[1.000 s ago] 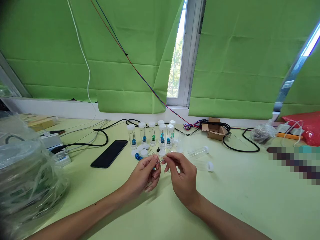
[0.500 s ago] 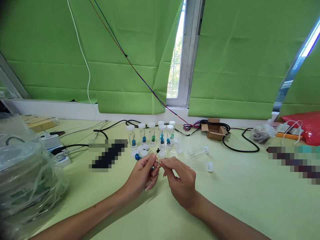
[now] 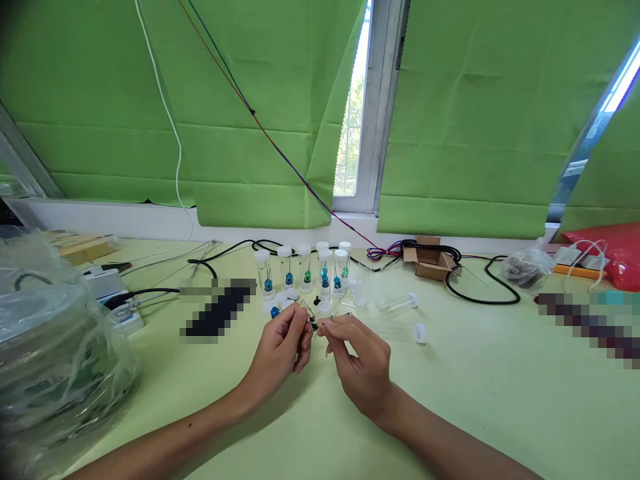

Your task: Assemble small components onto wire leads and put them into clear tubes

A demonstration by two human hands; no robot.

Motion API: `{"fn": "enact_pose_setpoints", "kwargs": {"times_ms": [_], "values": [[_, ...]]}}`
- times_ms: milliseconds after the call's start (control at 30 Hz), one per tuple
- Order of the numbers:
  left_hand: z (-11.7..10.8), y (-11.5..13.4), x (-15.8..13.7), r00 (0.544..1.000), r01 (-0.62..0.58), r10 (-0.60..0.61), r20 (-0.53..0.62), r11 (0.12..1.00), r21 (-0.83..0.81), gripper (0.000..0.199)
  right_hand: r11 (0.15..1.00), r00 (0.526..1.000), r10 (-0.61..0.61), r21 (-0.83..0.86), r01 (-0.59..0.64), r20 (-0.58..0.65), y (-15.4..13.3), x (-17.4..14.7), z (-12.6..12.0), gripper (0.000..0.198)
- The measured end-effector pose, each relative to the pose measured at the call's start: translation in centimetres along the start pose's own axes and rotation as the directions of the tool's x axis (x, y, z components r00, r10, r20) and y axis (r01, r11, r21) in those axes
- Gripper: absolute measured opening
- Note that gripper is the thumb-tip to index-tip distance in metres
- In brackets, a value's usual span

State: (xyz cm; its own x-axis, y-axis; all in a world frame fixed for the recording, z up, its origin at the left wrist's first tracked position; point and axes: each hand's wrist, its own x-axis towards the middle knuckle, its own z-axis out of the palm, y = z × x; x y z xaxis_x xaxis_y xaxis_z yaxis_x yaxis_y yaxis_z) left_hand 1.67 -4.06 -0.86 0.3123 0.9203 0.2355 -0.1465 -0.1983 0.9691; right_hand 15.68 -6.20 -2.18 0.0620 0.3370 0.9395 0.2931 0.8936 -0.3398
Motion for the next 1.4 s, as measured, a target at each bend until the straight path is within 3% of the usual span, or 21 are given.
{"fn": "enact_pose_setpoints", "kwargs": {"times_ms": [433, 867, 1400], "values": [[0.04, -0.17, 0.04, 0.999, 0.048, -0.048, -0.002, 0.999, -0.007, 0.044, 0.987, 0.990, -0.124, -0.099, 0.130, 0.061, 0.14, -0.13, -0.12, 0.038], [0.01, -0.17, -0.21, 1.000, 0.020, -0.020, -0.020, 1.000, -0.004, 0.041, 0.996, 0.998, -0.061, -0.068, 0.063, 0.029, -0.16, 0.00, -0.01, 0.041], [-0.11, -0.05, -0.04, 0.999, 0.039, -0.038, 0.025, 0.998, -0.040, 0.043, 0.985, 1.000, 0.004, -0.172, 0.001, 0.028, -0.50, 0.01, -0.09, 0.035]]}}
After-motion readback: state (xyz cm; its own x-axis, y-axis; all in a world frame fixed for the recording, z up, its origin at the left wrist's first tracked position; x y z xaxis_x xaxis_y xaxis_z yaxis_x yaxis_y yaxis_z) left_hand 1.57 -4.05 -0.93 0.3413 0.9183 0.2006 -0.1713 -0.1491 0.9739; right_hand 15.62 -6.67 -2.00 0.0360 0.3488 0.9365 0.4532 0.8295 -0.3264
